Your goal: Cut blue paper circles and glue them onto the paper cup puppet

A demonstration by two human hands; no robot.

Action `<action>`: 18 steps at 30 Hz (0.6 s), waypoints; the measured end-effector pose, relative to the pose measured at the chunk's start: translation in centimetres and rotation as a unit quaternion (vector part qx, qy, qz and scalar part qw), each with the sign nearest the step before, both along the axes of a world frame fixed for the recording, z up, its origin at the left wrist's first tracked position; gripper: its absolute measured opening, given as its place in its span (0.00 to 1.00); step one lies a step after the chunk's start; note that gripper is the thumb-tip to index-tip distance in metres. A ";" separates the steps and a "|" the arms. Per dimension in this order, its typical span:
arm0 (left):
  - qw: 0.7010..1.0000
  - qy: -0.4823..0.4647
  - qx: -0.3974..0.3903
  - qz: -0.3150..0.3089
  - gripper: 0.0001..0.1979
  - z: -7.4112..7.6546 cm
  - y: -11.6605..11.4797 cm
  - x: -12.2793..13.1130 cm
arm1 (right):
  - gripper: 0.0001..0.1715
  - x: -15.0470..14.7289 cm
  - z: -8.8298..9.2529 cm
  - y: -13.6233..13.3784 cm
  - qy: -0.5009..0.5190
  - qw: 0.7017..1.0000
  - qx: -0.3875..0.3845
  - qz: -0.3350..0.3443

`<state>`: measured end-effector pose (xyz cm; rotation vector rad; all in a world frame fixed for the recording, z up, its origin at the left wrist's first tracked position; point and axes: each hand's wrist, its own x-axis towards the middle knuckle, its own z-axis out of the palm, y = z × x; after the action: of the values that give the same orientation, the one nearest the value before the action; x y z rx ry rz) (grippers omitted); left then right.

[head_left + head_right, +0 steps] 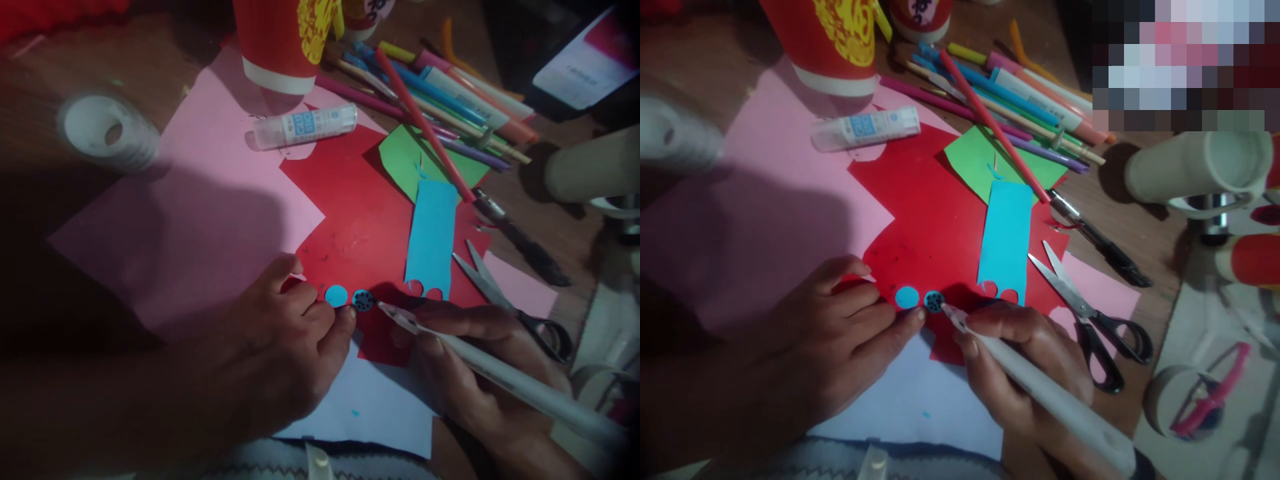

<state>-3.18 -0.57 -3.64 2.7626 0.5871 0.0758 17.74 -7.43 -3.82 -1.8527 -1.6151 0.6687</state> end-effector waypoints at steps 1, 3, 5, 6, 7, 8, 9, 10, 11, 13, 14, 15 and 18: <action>1.000 -0.001 0.001 0.004 0.13 0.0 0.0 0.0 | 0.04 -0.1 0.1 0.1 -0.014 1.000 0.016 0.004; 1.000 0.003 -0.003 0.001 0.13 0.0 0.0 0.0 | 0.03 -0.2 0.2 0.4 -0.050 0.998 0.036 0.034; 1.000 0.004 -0.009 -0.002 0.13 0.0 0.0 0.1 | 0.02 0.0 0.3 0.8 -0.070 0.995 0.033 0.067; 1.000 0.001 -0.011 0.000 0.13 0.0 0.0 0.1 | 0.02 0.1 0.4 1.0 -0.075 0.993 0.026 0.090; 1.000 -0.005 -0.013 0.007 0.12 0.0 0.0 0.1 | 0.01 0.2 0.4 1.2 -0.076 0.992 0.013 0.103; 1.000 -0.011 -0.016 0.012 0.13 0.0 0.0 0.1 | 0.01 0.3 0.5 1.3 -0.076 0.989 0.004 0.124; 1.000 -0.015 -0.018 0.016 0.13 0.0 0.0 0.1 | 0.01 0.3 0.5 1.3 -0.069 0.985 -0.004 0.157; 1.000 -0.014 -0.020 0.015 0.13 0.0 0.0 0.1 | 0.01 0.3 0.5 1.3 -0.074 0.987 0.000 0.140; 1.000 -0.009 -0.021 0.012 0.13 0.0 0.0 0.1 | 0.03 0.2 0.5 1.3 -0.089 0.991 0.008 0.095; 1.000 0.002 -0.020 0.002 0.13 0.0 0.0 0.0 | 0.04 0.1 0.5 1.2 -0.095 0.991 0.017 0.087; 1.000 0.003 -0.019 0.001 0.13 0.0 0.0 0.0 | 0.03 0.0 0.5 1.1 -0.085 0.991 0.017 0.098; 1.000 0.002 -0.017 0.005 0.13 0.0 0.0 0.1 | 0.03 0.0 0.4 1.1 -0.077 0.991 0.010 0.112; 1.000 -0.006 -0.015 0.018 0.13 -0.1 0.0 0.2 | 0.02 0.1 0.4 1.3 -0.071 0.991 0.028 0.111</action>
<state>-3.02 -0.57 -3.72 2.7209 0.6305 0.0915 17.81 -6.16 -3.46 -1.7304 -1.9334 0.5886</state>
